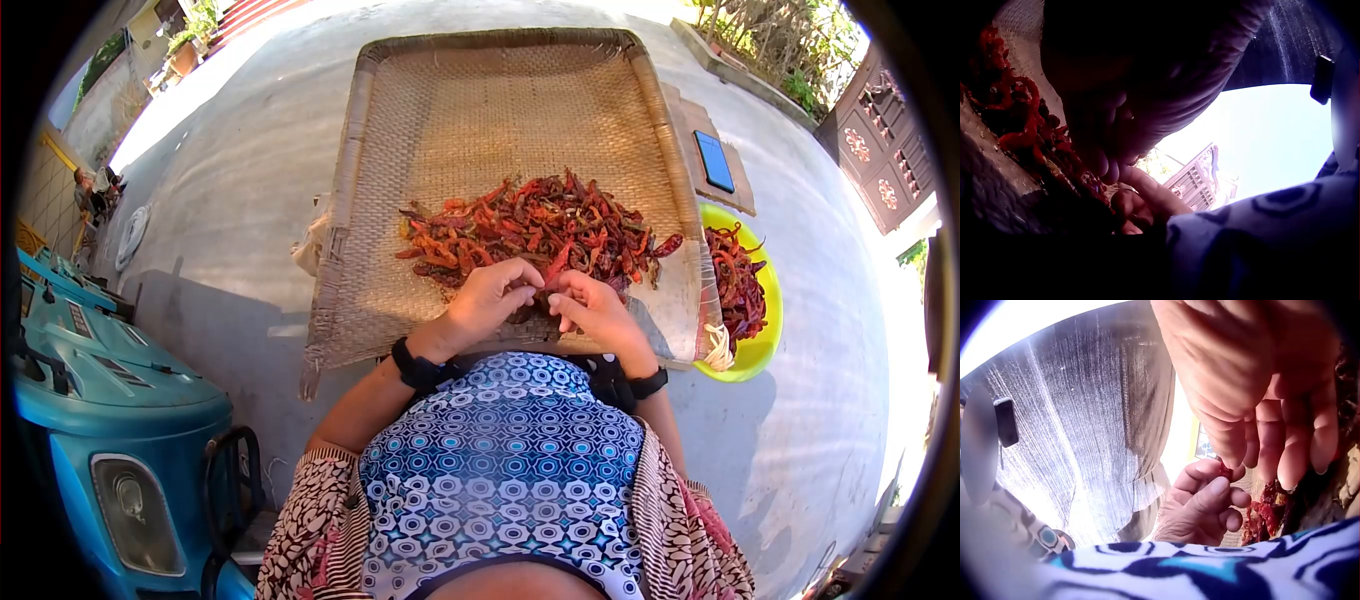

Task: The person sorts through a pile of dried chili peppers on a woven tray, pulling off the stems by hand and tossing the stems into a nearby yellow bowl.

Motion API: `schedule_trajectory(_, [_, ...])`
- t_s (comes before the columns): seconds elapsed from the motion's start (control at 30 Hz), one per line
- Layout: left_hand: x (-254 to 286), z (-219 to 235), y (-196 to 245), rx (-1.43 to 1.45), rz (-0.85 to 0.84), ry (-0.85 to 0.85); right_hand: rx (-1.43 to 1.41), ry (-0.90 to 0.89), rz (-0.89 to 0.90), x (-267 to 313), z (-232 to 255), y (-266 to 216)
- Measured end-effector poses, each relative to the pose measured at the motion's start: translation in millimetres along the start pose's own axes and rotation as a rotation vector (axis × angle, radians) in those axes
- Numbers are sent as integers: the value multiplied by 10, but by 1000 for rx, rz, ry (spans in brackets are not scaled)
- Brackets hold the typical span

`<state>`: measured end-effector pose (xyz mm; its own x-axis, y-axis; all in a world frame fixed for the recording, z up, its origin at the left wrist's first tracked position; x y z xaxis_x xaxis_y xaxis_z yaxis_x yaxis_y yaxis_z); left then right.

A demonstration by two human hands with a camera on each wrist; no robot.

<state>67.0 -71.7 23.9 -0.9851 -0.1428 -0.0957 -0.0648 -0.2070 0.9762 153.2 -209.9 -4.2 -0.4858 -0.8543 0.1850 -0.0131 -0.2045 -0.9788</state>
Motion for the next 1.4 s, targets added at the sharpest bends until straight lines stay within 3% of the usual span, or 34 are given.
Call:
schedule_trajectory(0.07, [-2, -3, -37, 70, 40, -13, 26, -7, -16, -34, -4, 110])
schedule_trajectory(0.2, [-1, -45, -80, 94, 91, -122, -75, 36, 54, 50, -59, -182])
schedule_trajectory(0.33, [8, -93, -125, 132, 93, -172, -88, 4, 49, 41, -39, -177])
schedule_trajectory(0.53, [6, -16, -155, 227, 147, -102, -355, 43, 48, 65, -15, -134])
schedule_trajectory(0.7, [-13, 17, -196, 209, 27, -20, -468, 39, 65, 42, -9, -100])
schedule_trajectory(0.73, [-15, 35, -207, 203, -19, 13, -441, 68, 65, 49, 12, -100])
schedule_trajectory(0.8, [-20, 145, -226, -78, -33, 120, -388, 128, 64, 67, 62, -106])
schedule_trajectory(0.97, [31, 336, -363, -437, -17, 256, -311, 464, 203, 161, 464, -179])
schedule_trajectory(1.17, [52, 314, -335, -561, -14, 249, -310, 847, 279, 367, 941, -210])
schedule_trajectory(1.3, [50, 310, -301, -600, -7, 206, -314, 909, 302, 444, 1177, -152])
schedule_trajectory(1.4, [55, 310, -321, -606, 37, 154, -55, 1020, 284, 509, 1391, -208])
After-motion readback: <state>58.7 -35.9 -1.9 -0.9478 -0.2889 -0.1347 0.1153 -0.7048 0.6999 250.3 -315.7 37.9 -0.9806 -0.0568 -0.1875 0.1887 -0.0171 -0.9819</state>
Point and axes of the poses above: each hand's wrist, its own x-axis away from the middle knuckle, its own z-axis out of the back of the hand, y = z × x, the point moved 6 cm from there along -x, towards the middle knuckle, and after that the axes turned 2 degrees about x, right-handed, at the moved point
